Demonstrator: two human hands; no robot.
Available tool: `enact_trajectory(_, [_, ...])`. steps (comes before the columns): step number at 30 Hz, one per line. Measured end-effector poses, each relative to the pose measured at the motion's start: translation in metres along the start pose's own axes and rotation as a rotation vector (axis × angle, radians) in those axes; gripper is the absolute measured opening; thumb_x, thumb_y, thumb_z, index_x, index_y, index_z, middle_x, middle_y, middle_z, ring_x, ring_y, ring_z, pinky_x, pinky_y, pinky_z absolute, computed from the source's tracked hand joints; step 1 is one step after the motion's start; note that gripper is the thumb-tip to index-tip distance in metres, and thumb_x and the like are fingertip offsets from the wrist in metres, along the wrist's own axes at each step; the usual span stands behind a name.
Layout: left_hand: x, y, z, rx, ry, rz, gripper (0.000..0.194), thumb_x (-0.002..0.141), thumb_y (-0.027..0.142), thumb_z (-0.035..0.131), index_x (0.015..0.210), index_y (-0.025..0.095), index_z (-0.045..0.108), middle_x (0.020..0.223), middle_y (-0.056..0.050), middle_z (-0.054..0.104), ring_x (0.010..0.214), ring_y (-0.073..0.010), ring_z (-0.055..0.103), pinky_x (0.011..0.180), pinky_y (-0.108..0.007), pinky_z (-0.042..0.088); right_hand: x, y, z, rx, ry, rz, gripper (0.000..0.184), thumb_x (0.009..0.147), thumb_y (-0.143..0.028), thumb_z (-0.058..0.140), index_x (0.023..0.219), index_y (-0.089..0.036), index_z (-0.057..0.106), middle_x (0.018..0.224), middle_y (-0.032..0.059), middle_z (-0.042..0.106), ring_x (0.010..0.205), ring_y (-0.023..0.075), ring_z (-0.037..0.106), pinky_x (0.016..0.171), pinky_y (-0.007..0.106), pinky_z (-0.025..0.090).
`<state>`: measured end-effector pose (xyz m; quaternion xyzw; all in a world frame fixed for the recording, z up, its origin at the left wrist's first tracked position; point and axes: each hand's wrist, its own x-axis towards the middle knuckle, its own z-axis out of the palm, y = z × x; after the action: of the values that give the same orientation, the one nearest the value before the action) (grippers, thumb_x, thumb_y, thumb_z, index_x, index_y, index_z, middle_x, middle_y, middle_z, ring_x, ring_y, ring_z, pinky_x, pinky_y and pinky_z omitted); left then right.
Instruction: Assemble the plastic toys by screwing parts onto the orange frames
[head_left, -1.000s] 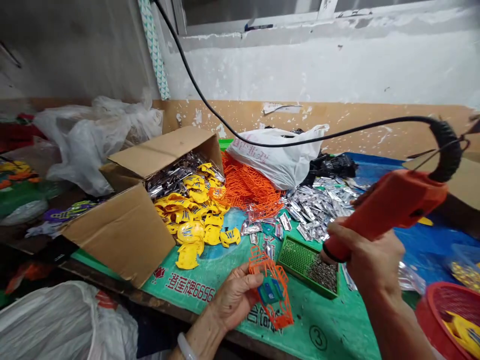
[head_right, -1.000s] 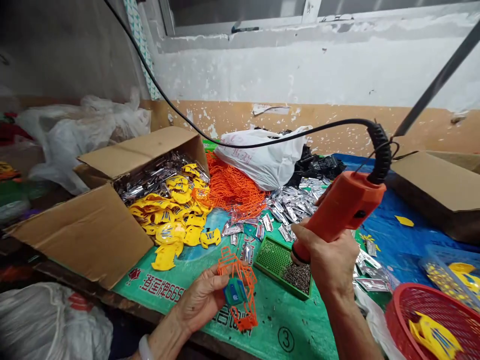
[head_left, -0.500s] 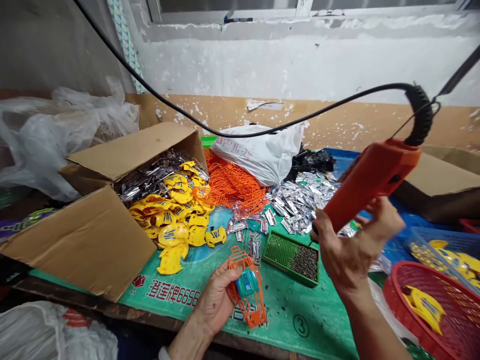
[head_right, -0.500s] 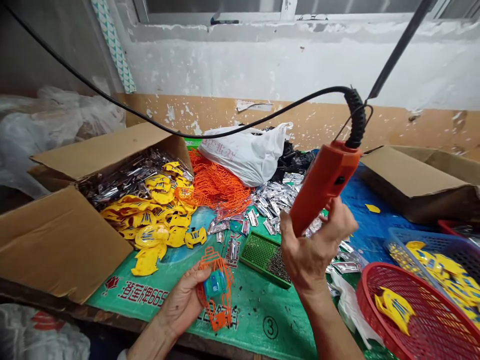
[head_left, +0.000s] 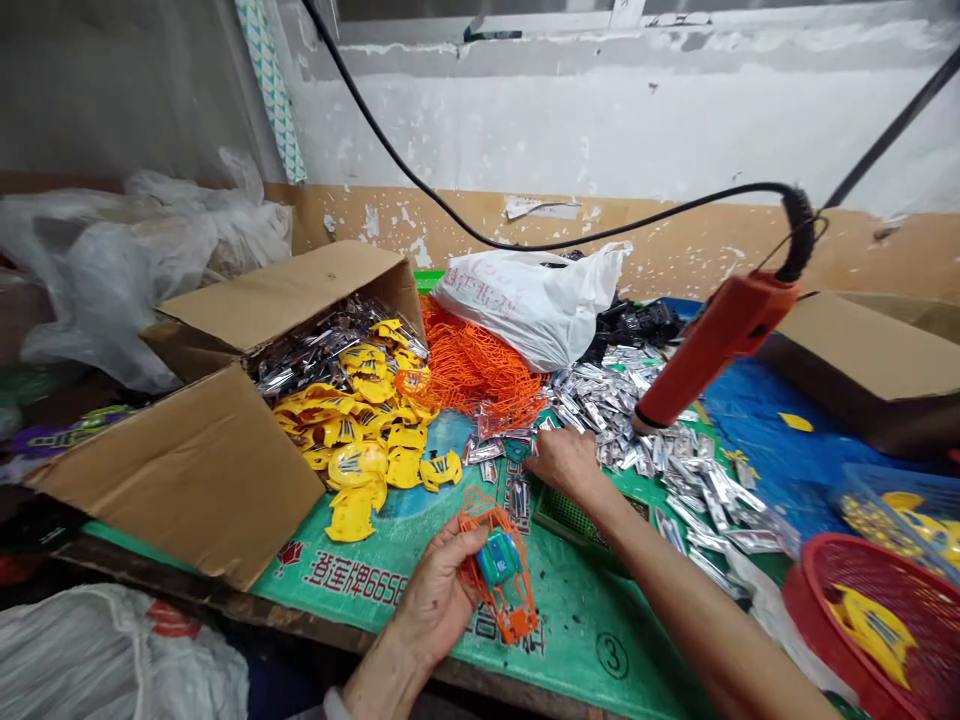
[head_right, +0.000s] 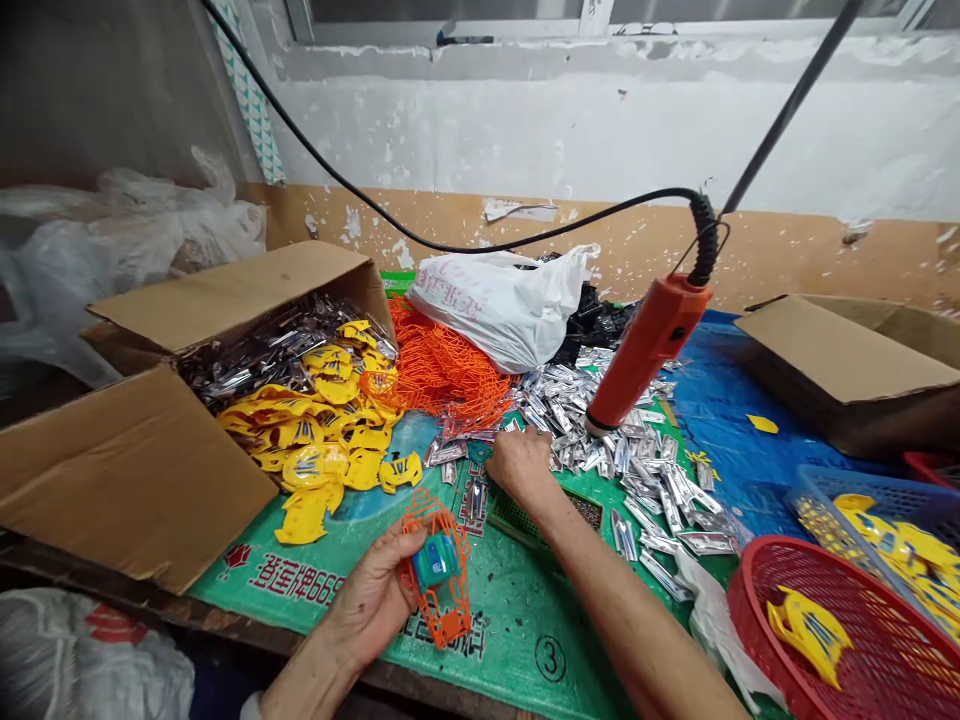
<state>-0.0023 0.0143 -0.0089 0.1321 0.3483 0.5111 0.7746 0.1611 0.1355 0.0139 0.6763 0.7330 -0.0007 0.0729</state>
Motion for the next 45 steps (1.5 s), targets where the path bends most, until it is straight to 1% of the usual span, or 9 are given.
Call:
enact_trajectory(7, [0.002, 0.007, -0.004, -0.016, 0.046, 0.017, 0.024, 0.068, 0.016, 0.073, 0.092, 0.012, 0.070, 0.089, -0.008, 0.075, 0.075, -0.0187, 0.069, 0.072, -0.030, 0.056, 0.006, 0.001, 0.004, -0.021, -0.156, 0.091, 0.033, 0.090, -0.033, 0.056, 0.118, -0.015, 0.055, 0.119, 0.0093, 0.059, 0.101, 0.0208, 0.061, 0.085, 0.042, 0.052])
enact_trajectory(14, [0.003, 0.008, -0.002, -0.105, 0.100, -0.030, 0.024, 0.069, 0.012, 0.066, 0.093, 0.010, 0.069, 0.087, -0.008, 0.075, 0.073, -0.0200, 0.069, 0.066, -0.030, 0.055, 0.001, 0.004, 0.009, -0.020, -0.129, 0.106, 0.034, 0.090, -0.033, 0.056, 0.118, -0.015, 0.055, 0.118, 0.0096, 0.059, 0.100, 0.0207, 0.061, 0.084, 0.041, 0.052])
enact_trajectory(19, [0.004, 0.009, -0.003, -0.162, 0.125, -0.068, 0.021, 0.070, 0.012, 0.064, 0.090, 0.010, 0.068, 0.083, -0.007, 0.074, 0.067, -0.0172, 0.067, 0.061, -0.028, 0.052, -0.010, -0.004, 0.001, -0.029, 0.028, 0.111, 0.021, 0.090, -0.027, 0.054, 0.103, -0.012, 0.062, 0.102, 0.0092, 0.065, 0.096, 0.0224, 0.062, 0.085, 0.045, 0.049])
enact_trajectory(22, [0.004, 0.009, -0.005, -0.172, 0.051, -0.019, 0.022, 0.072, 0.014, 0.066, 0.094, 0.013, 0.068, 0.091, -0.006, 0.073, 0.077, -0.0177, 0.067, 0.069, -0.029, 0.052, -0.030, -0.004, -0.010, 0.005, 0.147, 0.067, 0.022, 0.089, -0.014, 0.045, 0.084, -0.010, 0.066, 0.083, 0.0134, 0.068, 0.086, 0.0282, 0.064, 0.076, 0.045, 0.045])
enact_trajectory(25, [0.002, 0.012, -0.005, -0.079, -0.052, 0.039, 0.026, 0.072, 0.012, 0.068, 0.098, 0.014, 0.067, 0.095, -0.005, 0.071, 0.082, -0.0168, 0.065, 0.077, -0.030, 0.051, -0.065, -0.004, -0.013, 0.067, 0.270, -0.025, 0.026, 0.091, -0.020, 0.042, 0.084, -0.014, 0.066, 0.080, 0.0104, 0.067, 0.079, 0.0239, 0.063, 0.069, 0.036, 0.042])
enact_trajectory(29, [-0.004, 0.013, 0.003, 0.090, -0.058, 0.062, 0.022, 0.075, 0.017, 0.070, 0.096, 0.015, 0.067, 0.092, -0.005, 0.069, 0.078, -0.0144, 0.062, 0.074, -0.027, 0.048, -0.113, -0.014, 0.000, 0.328, 0.772, -0.435, 0.020, 0.088, -0.018, 0.051, 0.104, -0.011, 0.061, 0.067, 0.0048, 0.060, 0.065, 0.0162, 0.051, 0.061, 0.028, 0.039])
enact_trajectory(31, [-0.006, 0.010, 0.008, 0.126, -0.043, 0.078, 0.018, 0.076, 0.020, 0.070, 0.093, 0.014, 0.068, 0.090, -0.004, 0.068, 0.077, -0.0124, 0.060, 0.073, -0.023, 0.046, -0.129, -0.024, 0.008, 0.336, 0.892, -0.509, 0.025, 0.085, -0.014, 0.055, 0.109, -0.008, 0.058, 0.063, 0.0040, 0.057, 0.062, 0.0170, 0.046, 0.060, 0.030, 0.036])
enact_trajectory(39, [-0.011, 0.006, 0.018, 0.062, -0.021, 0.096, 0.026, 0.065, 0.011, 0.064, 0.091, 0.014, 0.067, 0.085, -0.004, 0.068, 0.079, -0.0143, 0.057, 0.078, -0.026, 0.043, -0.147, -0.048, 0.032, 0.353, 0.844, -0.510, 0.031, 0.085, -0.010, 0.055, 0.115, -0.006, 0.056, 0.070, 0.0072, 0.062, 0.069, 0.0206, 0.048, 0.064, 0.036, 0.035])
enact_trajectory(45, [-0.015, 0.004, 0.016, 0.239, -0.002, 0.121, 0.032, 0.067, 0.015, 0.074, 0.099, 0.016, 0.068, 0.095, -0.003, 0.068, 0.087, -0.0154, 0.058, 0.085, -0.026, 0.041, -0.149, -0.046, 0.042, 0.439, 0.817, -0.501, 0.024, 0.086, -0.010, 0.053, 0.110, -0.009, 0.058, 0.073, 0.0078, 0.062, 0.069, 0.0199, 0.050, 0.062, 0.034, 0.039])
